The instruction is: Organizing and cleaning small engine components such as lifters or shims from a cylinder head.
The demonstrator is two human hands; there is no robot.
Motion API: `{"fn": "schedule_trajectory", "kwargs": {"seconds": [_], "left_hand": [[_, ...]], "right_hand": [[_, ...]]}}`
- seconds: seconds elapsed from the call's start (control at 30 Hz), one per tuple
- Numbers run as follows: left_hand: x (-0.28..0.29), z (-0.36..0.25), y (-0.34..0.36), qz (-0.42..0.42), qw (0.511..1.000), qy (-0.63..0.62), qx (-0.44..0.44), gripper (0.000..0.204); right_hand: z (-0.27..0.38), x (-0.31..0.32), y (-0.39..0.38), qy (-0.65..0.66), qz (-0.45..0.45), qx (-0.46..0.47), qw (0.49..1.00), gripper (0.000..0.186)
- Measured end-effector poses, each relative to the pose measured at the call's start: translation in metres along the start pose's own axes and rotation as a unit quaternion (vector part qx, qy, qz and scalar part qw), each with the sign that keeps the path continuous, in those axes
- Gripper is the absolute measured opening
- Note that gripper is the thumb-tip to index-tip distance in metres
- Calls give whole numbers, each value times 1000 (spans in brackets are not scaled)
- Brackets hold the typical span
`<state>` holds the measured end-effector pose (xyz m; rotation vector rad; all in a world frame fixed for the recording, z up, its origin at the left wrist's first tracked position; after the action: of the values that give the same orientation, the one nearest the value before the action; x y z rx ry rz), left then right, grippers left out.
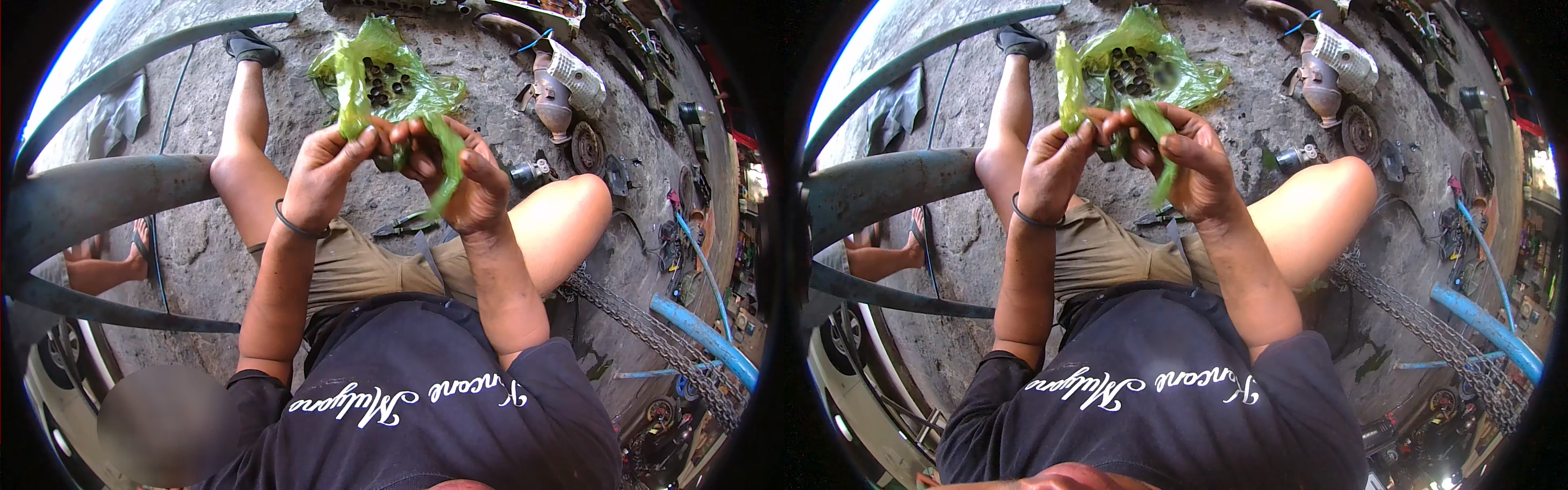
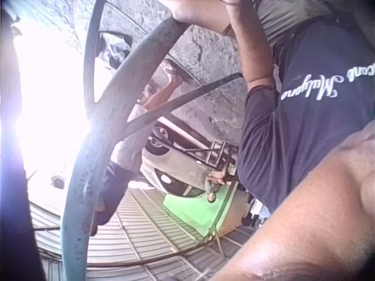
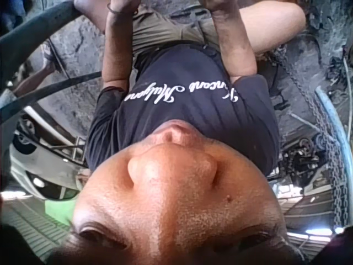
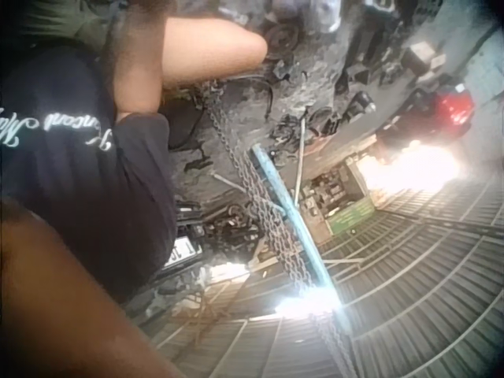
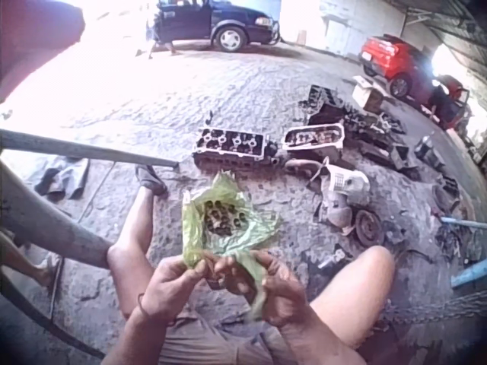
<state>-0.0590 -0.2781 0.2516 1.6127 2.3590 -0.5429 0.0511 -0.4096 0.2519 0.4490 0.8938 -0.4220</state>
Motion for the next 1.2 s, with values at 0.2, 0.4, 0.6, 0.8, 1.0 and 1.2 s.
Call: {"fn": "schedule_trajectory", "kwargs": {"seconds": [0.2, 0.4, 0.6, 0.8, 1.0, 1.2], "left_hand": [[8, -6, 3, -37, 999, 31, -17, 25], [3, -7, 5, -62, 994, 95, 0, 26], [2, -16, 4, -89, 925, 368, 22, 25], [-2, -32, -8, 30, 759, 626, -178, 25], [2, -18, -2, 35, 832, 549, -79, 31], [-10, -14, 0, -78, 845, 523, -81, 15]], "right_hand": [[-3, -12, 4, 27, -12, 16, 999, 98], [-12, -6, 7, -202, -152, 18, 967, 55], [-13, -14, 10, -278, -107, 89, 950, 17], [2, -30, 16, -741, 268, 320, 526, 22], [-17, -17, 8, -649, 183, 273, 686, 18], [-20, 6, 4, -498, -163, 121, 843, 22]]}}
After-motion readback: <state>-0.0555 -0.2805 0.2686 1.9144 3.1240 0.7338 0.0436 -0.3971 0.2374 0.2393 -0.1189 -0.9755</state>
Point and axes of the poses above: each hand's wrist, its own y-axis towards the middle knuckle, its own x-axis out of the back of the hand, z = x × y, the point moved 3 cm from there along y, towards the middle knuckle, and after that the axes turned 10 degrees about x, right-handed, at the moved point
